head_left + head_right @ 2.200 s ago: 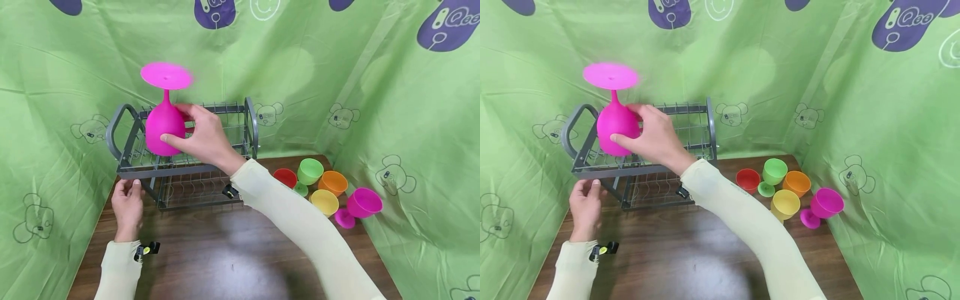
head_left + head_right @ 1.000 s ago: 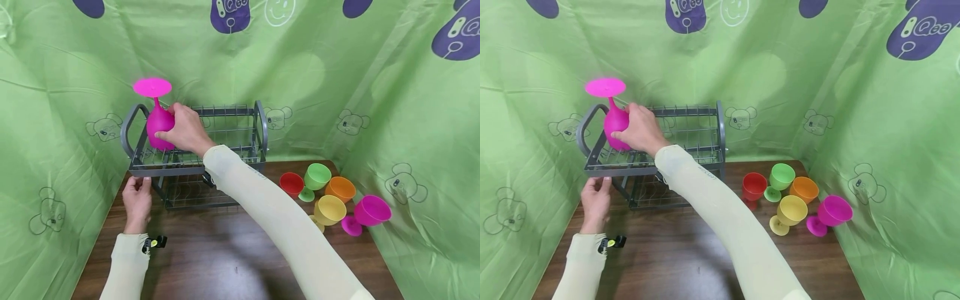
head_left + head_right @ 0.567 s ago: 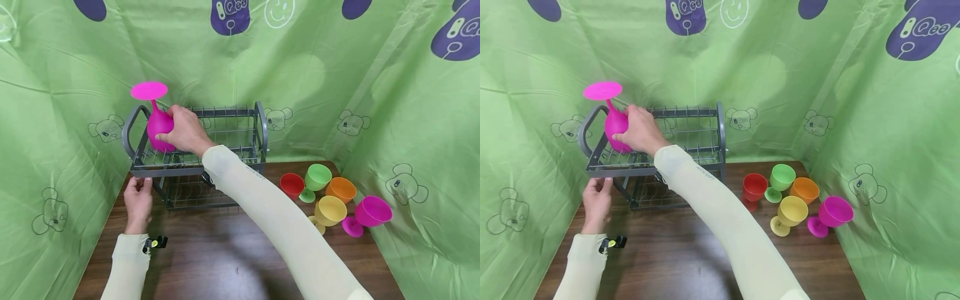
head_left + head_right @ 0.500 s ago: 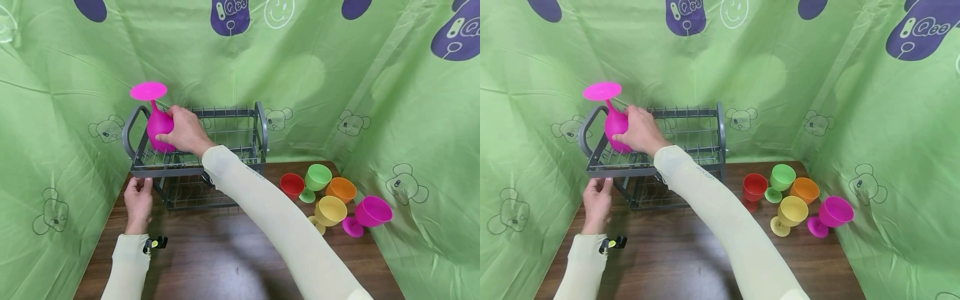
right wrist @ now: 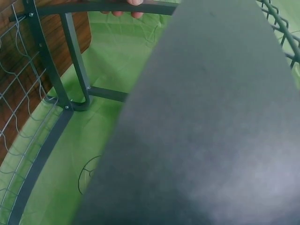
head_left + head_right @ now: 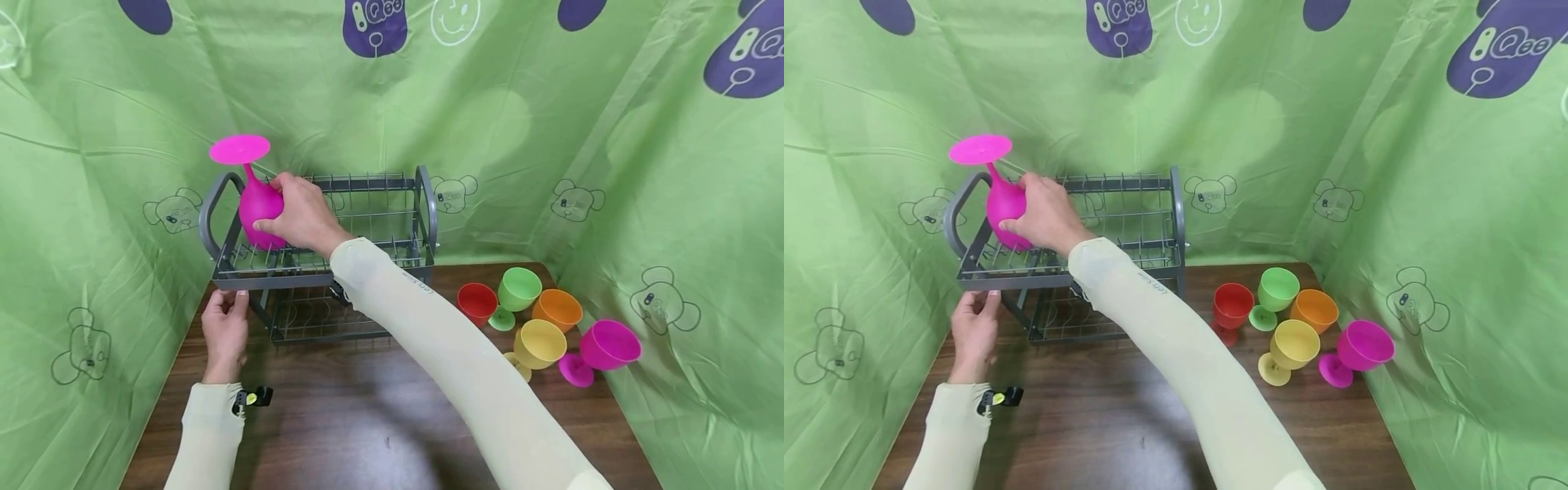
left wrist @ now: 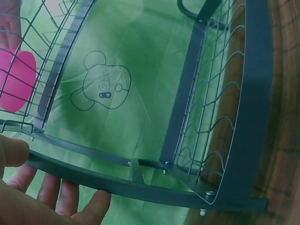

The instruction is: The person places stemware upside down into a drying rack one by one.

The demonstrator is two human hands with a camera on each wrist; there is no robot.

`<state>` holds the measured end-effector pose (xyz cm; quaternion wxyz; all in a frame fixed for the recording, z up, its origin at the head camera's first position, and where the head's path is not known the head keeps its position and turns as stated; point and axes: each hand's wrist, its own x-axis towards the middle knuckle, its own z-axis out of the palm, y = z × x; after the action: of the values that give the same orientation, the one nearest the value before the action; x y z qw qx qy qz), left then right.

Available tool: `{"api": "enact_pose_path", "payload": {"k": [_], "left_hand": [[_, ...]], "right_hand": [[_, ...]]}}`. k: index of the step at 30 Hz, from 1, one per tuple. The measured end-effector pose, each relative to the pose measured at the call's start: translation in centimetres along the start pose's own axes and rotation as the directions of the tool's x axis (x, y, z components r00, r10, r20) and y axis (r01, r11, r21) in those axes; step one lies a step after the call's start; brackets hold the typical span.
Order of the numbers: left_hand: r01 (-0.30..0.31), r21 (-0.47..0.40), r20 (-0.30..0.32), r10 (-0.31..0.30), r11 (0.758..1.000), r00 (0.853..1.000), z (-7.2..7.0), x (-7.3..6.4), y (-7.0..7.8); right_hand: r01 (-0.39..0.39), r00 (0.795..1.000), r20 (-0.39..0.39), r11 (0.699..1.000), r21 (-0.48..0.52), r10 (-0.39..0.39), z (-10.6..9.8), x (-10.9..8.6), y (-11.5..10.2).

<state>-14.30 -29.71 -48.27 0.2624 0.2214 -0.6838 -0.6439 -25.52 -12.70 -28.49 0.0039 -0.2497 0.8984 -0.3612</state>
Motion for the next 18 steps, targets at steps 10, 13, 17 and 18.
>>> {"api": "enact_pose_path", "payload": {"k": [10, 13, 17, 18], "left_hand": [[0.027, 0.059, 0.012, -0.028, 0.998, 1.0, -0.1, -0.1, -0.2], [0.024, 0.118, 0.023, -0.026, 0.993, 0.999, -0.1, -0.7, -0.1], [0.0, 0.183, 0.054, -0.01, 0.983, 0.998, 0.0, -1.9, 0.4], [-0.008, 0.194, 0.061, -0.004, 0.981, 0.998, 0.0, -2.3, 0.5]], "right_hand": [[-0.02, 1.0, -0.005, 0.999, 0.049, 0.021, -1.2, -1.3, 0.2], [-0.006, 1.0, -0.014, 0.997, 0.082, 0.007, -1.6, -2.5, 0.2], [0.041, 0.999, -0.031, 0.993, 0.109, -0.038, -2.1, -4.2, 0.1], [0.057, 0.998, -0.037, 0.992, 0.115, -0.053, -2.2, -4.6, 0.1]]}}
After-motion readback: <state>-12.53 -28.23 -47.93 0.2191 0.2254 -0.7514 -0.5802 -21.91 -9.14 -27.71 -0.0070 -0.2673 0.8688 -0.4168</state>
